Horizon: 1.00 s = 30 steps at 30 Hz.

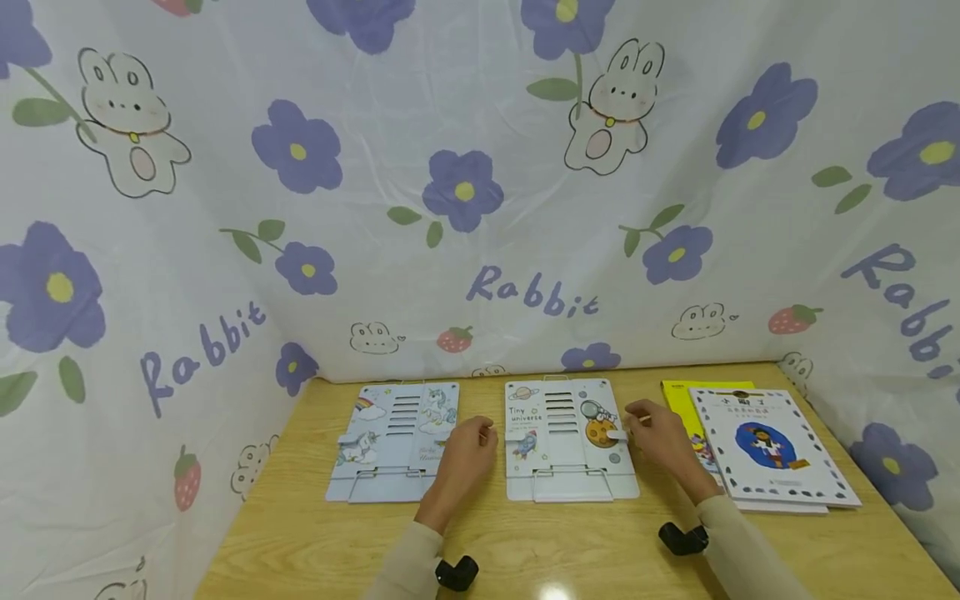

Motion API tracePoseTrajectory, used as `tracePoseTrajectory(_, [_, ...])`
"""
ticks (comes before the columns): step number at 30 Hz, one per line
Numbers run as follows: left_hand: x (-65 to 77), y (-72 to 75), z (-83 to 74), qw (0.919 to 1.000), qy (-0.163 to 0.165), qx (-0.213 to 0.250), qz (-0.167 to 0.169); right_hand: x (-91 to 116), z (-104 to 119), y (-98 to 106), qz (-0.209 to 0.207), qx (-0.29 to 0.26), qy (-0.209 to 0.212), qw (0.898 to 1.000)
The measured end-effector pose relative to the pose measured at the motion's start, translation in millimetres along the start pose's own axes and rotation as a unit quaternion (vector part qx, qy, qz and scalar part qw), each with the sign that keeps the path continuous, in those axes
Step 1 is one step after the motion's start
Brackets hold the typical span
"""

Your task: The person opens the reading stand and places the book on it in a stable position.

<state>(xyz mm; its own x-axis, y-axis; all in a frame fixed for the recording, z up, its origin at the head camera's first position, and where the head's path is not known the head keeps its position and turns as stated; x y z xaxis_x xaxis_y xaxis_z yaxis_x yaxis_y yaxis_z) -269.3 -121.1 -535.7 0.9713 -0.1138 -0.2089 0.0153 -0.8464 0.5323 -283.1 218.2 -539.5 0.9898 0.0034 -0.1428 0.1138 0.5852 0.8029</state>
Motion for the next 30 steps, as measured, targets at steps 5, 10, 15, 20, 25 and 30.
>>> tracePoseTrajectory(5, [-6.3, -10.4, 0.1, 1.0, -0.003, -0.001, 0.007, -5, -1, -5, 0.009, -0.007, -0.032, 0.999])
tracePoseTrajectory(10, [-12.4, -20.5, 0.0, 0.9996, 0.024, 0.011, -0.008, -9, -4, -12, 0.014, -0.007, -0.045, 0.999])
tracePoseTrajectory(15, [-17.8, -26.1, -1.4, 0.9977, 0.054, 0.042, -0.006, -15, -5, -18, 0.021, -0.011, -0.056, 0.998])
tracePoseTrajectory(20, [-19.7, -29.2, -4.6, 0.9954, 0.067, 0.066, -0.013, -18, -5, -18, 0.034, -0.019, -0.081, 0.996])
tracePoseTrajectory(25, [-21.2, -30.8, -3.1, 0.992, 0.088, 0.087, -0.022, -18, -3, -18, 0.043, -0.033, -0.097, 0.994])
tracePoseTrajectory(30, [-22.6, -31.5, -1.4, 0.9883, 0.108, 0.102, -0.036, -17, -1, -20, 0.037, -0.042, -0.096, 0.994])
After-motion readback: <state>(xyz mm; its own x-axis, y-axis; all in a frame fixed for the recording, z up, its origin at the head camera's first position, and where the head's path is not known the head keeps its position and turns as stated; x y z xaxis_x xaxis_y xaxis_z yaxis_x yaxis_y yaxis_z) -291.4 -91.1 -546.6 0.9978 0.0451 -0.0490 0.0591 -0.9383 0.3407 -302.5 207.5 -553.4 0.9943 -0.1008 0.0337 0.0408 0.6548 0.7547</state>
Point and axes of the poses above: each hand's wrist, its own x-axis away from the middle knuckle, its own y-axis out of the back of the hand, z = x × y, the point moved 1 cm from there along -x, towards the middle knuckle, and after that the axes turned 12 degrees about x, right-handed, at the moved point
